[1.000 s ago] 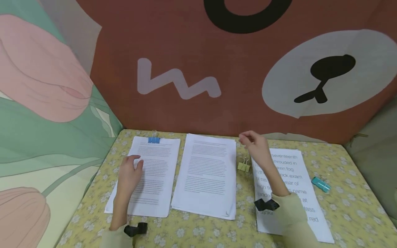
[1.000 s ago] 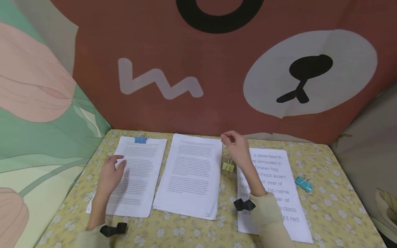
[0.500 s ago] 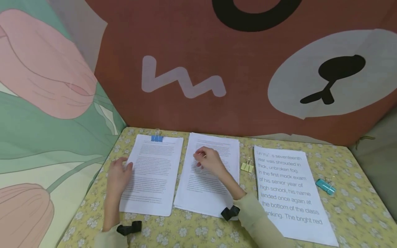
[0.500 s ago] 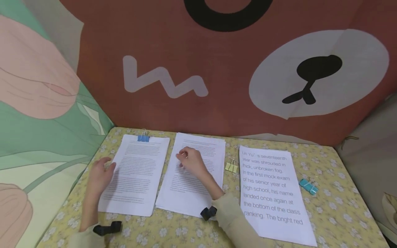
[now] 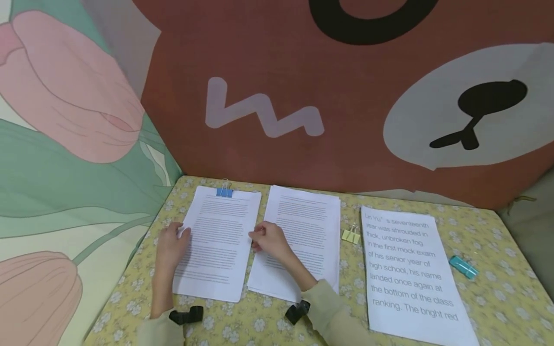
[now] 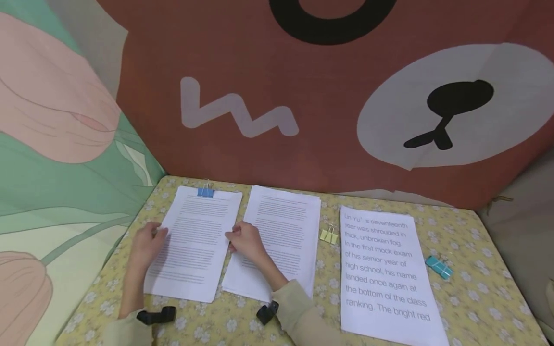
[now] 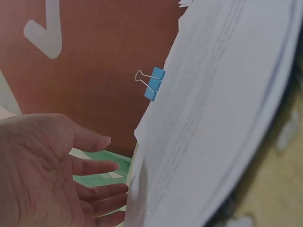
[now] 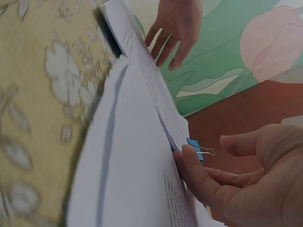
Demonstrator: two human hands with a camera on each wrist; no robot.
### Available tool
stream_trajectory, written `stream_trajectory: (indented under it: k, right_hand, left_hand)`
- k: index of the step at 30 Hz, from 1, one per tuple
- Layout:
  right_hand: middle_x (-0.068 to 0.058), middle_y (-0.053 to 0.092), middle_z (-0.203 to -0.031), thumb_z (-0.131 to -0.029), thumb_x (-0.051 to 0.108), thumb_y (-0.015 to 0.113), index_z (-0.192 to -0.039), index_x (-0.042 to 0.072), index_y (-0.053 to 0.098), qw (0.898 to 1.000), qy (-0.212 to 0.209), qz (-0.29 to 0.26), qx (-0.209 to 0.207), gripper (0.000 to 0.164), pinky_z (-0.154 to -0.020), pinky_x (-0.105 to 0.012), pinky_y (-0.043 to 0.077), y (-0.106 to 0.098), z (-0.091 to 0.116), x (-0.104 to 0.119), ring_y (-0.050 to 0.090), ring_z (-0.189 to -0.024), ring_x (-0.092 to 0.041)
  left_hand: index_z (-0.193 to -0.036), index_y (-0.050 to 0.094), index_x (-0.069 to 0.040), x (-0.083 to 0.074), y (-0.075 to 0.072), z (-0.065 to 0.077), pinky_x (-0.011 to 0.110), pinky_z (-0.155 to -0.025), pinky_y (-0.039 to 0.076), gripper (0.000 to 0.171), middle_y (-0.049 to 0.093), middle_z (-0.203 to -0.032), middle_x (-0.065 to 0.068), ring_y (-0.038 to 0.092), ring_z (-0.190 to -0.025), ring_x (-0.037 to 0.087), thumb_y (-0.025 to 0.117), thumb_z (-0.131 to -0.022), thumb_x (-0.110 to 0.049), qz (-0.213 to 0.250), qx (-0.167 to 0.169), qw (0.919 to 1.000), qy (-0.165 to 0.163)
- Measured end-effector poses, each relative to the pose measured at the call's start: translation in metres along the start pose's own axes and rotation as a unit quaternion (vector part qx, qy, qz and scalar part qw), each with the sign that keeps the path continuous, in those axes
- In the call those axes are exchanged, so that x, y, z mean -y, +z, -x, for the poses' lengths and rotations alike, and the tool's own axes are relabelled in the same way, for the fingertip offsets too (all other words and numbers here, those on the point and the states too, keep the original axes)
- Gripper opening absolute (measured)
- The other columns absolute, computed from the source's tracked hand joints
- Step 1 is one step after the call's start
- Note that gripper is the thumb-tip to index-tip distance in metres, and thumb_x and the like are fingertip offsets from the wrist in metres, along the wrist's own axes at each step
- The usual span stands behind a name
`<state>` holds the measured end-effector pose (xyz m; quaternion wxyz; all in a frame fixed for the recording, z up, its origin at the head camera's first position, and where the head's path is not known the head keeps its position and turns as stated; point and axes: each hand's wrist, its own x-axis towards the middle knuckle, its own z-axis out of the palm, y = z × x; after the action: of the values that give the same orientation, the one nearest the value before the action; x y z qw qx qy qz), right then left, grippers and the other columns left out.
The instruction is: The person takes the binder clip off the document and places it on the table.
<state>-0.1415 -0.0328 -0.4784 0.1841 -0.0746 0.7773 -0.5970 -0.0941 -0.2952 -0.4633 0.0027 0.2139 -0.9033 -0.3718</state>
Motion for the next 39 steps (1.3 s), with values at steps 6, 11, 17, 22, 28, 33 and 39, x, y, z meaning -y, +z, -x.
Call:
stream_trajectory:
  k: [6,11,17,22,28,33,39]
  right_hand:
    - [-0.019,0.073,-0.09,-0.099,0.009,0.067,-0.117,-0.012,0.063,0.997,0.023,-0.063,-0.029,0.028,-0.063,-0.031,0.061,0.004,0.003,0.0,0.073,-0.067,-0.021]
    - [-0.019,0.073,-0.091,-0.099,0.009,0.067,-0.119,-0.013,0.062,0.995,0.036,-0.085,-0.03,0.03,-0.062,-0.03,0.061,0.004,0.003,0.001,0.072,-0.064,-0.018]
    - [-0.017,0.072,-0.078,-0.099,0.007,0.065,-0.122,-0.012,0.061,0.994,0.058,-0.085,0.032,0.031,-0.058,-0.03,0.06,0.005,0.002,-0.001,0.065,-0.052,-0.012]
    - [-0.013,0.072,-0.077,-0.097,-0.005,0.063,-0.125,-0.013,0.057,0.991,0.049,-0.097,0.085,0.03,-0.057,-0.029,0.06,0.006,0.001,-0.005,0.063,-0.049,-0.01]
    - [-0.008,0.07,-0.072,-0.093,-0.009,0.063,-0.118,-0.012,0.061,0.993,0.023,-0.094,0.066,0.025,-0.051,-0.025,0.055,0.003,0.002,-0.006,0.061,-0.049,-0.011]
    - [-0.004,0.068,-0.068,-0.091,-0.007,0.064,-0.118,-0.008,0.063,0.996,0.01,-0.08,0.045,0.027,-0.05,-0.023,0.051,-0.006,0.004,-0.004,0.06,-0.049,-0.011]
    - [-0.004,0.067,-0.067,-0.092,-0.006,0.066,-0.118,-0.006,0.063,0.999,-0.009,-0.042,0.025,0.026,-0.052,-0.026,0.053,-0.028,0.016,-0.001,0.058,-0.049,-0.013]
  left_hand:
    - [-0.145,0.045,0.012,0.008,0.003,-0.004,0.061,-0.107,0.041,0.049,0.051,-0.137,0.034,0.05,-0.127,0.05,0.045,-0.108,-0.021,0.032,-0.03,0.9972,-0.06]
    - [-0.144,0.046,0.01,0.01,0.003,-0.006,0.058,-0.103,0.044,0.047,0.054,-0.134,0.031,0.054,-0.121,0.047,0.047,-0.107,-0.02,0.05,-0.049,0.9937,-0.087]
    - [-0.143,0.047,0.011,0.011,0.0,-0.007,0.058,-0.101,0.045,0.048,0.058,-0.13,0.034,0.059,-0.116,0.047,0.048,-0.106,-0.02,0.046,-0.019,0.9955,-0.081]
    - [-0.136,0.055,0.01,0.01,-0.002,-0.005,0.044,-0.079,0.047,0.04,0.063,-0.109,0.025,0.062,-0.085,0.032,0.048,-0.107,-0.016,0.057,-0.002,0.9967,-0.058]
    - [-0.128,0.059,0.006,0.004,-0.01,-0.002,0.034,-0.07,0.042,0.032,0.06,-0.102,0.017,0.057,-0.077,0.021,0.048,-0.108,-0.016,0.09,-0.001,0.9951,-0.039]
    - [-0.131,0.058,0.004,-0.005,-0.018,0.004,0.029,-0.069,0.045,0.031,0.062,-0.103,0.014,0.058,-0.075,0.017,0.05,-0.108,-0.016,0.133,0.008,0.9908,-0.026]
    - [-0.139,0.048,0.001,-0.02,-0.023,0.014,0.027,-0.07,0.051,0.035,0.065,-0.111,0.015,0.066,-0.08,0.015,0.051,-0.109,-0.016,0.189,0.091,0.9777,0.008]
